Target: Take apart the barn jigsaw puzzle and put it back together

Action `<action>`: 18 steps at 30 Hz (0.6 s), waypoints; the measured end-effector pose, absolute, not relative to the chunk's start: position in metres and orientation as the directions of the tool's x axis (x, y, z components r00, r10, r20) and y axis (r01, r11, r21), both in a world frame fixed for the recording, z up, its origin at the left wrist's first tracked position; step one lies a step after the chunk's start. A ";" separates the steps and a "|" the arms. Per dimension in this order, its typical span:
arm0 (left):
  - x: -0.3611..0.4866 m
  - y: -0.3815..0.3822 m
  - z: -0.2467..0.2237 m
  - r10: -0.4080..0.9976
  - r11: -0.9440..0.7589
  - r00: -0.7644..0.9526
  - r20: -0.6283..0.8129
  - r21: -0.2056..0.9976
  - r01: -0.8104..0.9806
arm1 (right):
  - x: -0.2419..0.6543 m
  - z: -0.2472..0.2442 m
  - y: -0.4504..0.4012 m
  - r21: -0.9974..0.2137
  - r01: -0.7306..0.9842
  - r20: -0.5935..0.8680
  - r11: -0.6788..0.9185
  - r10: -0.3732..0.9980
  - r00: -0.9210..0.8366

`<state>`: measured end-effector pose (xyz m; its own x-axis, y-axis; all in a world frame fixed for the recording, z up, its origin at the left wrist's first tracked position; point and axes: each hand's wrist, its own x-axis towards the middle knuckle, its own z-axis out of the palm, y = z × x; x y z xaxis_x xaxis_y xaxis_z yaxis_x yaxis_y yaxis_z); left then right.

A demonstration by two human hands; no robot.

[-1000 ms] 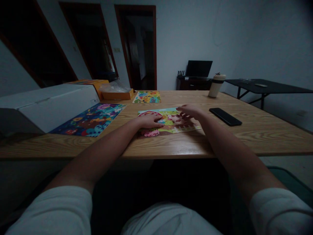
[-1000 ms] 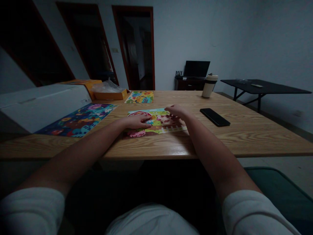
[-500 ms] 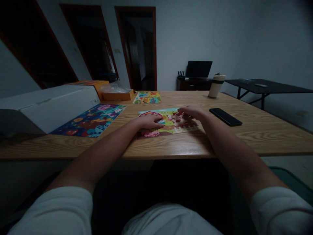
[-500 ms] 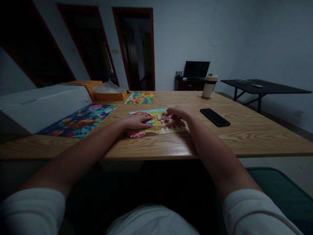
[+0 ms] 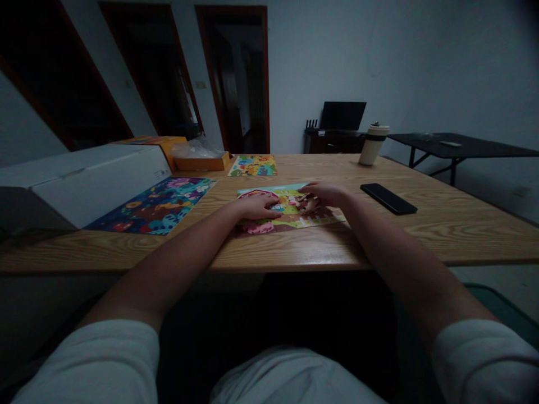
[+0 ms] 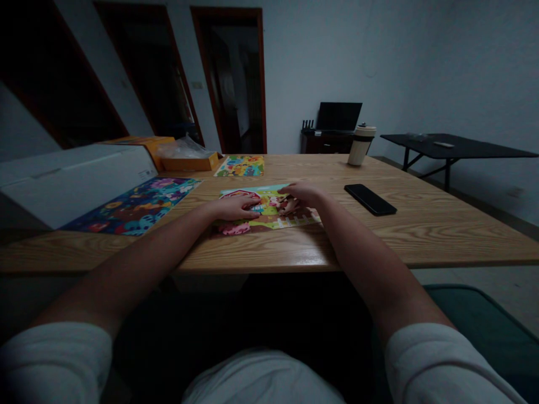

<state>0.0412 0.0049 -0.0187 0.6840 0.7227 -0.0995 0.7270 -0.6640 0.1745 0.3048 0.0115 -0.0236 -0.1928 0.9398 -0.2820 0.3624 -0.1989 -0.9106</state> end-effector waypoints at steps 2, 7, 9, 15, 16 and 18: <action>0.042 0.004 -0.018 0.717 -0.669 0.690 -0.100 0.178 0.721 | 0.303 -0.025 0.010 -0.923 0.349 -0.249 -0.165 0.945 -0.212; 0.042 0.003 -0.018 0.711 -0.677 0.699 -0.077 0.192 0.710 | 0.300 -0.024 0.006 -0.946 0.305 -0.180 -0.111 0.961 -0.210; 0.042 0.003 -0.017 0.707 -0.680 0.702 -0.077 0.194 0.707 | 0.303 -0.020 0.006 -0.966 0.255 -0.105 -0.051 0.973 -0.204; 0.041 0.004 -0.018 0.700 -0.691 0.711 -0.067 0.187 0.698 | 0.333 -0.004 0.014 -0.946 0.323 0.031 0.022 0.999 0.024; 0.041 0.005 -0.019 0.696 -0.694 0.715 -0.068 0.189 0.694 | 0.338 -0.004 0.016 -0.929 0.369 0.018 -0.007 0.998 0.064; 0.040 0.007 -0.022 0.693 -0.697 0.718 -0.066 0.196 0.690 | 0.347 -0.007 0.020 -0.891 0.448 -0.008 -0.074 0.989 0.149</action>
